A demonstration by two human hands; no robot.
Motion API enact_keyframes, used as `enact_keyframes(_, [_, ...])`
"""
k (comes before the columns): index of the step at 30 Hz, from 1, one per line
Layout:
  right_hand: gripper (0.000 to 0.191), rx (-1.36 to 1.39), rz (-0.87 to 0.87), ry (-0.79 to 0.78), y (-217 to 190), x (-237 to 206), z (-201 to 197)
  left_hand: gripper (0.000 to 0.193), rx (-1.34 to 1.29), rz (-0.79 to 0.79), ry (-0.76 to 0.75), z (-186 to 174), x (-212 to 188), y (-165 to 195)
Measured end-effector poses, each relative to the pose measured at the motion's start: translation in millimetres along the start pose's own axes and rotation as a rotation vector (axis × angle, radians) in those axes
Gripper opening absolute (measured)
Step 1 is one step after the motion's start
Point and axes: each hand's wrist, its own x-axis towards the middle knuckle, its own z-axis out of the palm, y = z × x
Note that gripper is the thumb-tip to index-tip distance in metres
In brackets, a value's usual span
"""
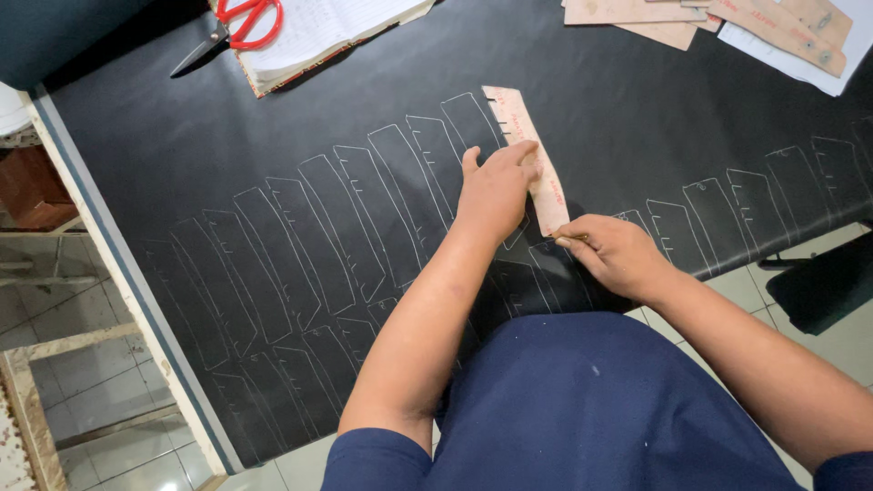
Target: The person uses a wooden pattern piece and a pencil to mark multiple rectangular sections on a large black fabric sheet. They repeatedly position the pattern, trace its edges, and shift it to adjacent areas to create a series of aligned outlines.
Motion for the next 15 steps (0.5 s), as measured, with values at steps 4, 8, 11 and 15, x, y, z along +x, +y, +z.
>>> enact_keyframes(4, [0.020, -0.030, -0.029, 0.020, 0, 3, 1, 0.032, -0.012, -0.014, -0.019, 5, 1, -5])
enact_keyframes(8, [0.017, -0.044, -0.081, 0.105, -3, 16, 1, 0.028, -0.058, -0.029, -0.011, 4, 0, -7])
enact_keyframes(11, [0.016, -0.046, -0.134, 0.181, -4, 36, 0, 0.023, -0.077, -0.028, -0.014, 4, -2, -7])
enact_keyframes(15, [0.017, -0.065, -0.149, 0.226, 0, 64, 1, 0.026, -0.109, -0.032, 0.013, 5, -5, -9])
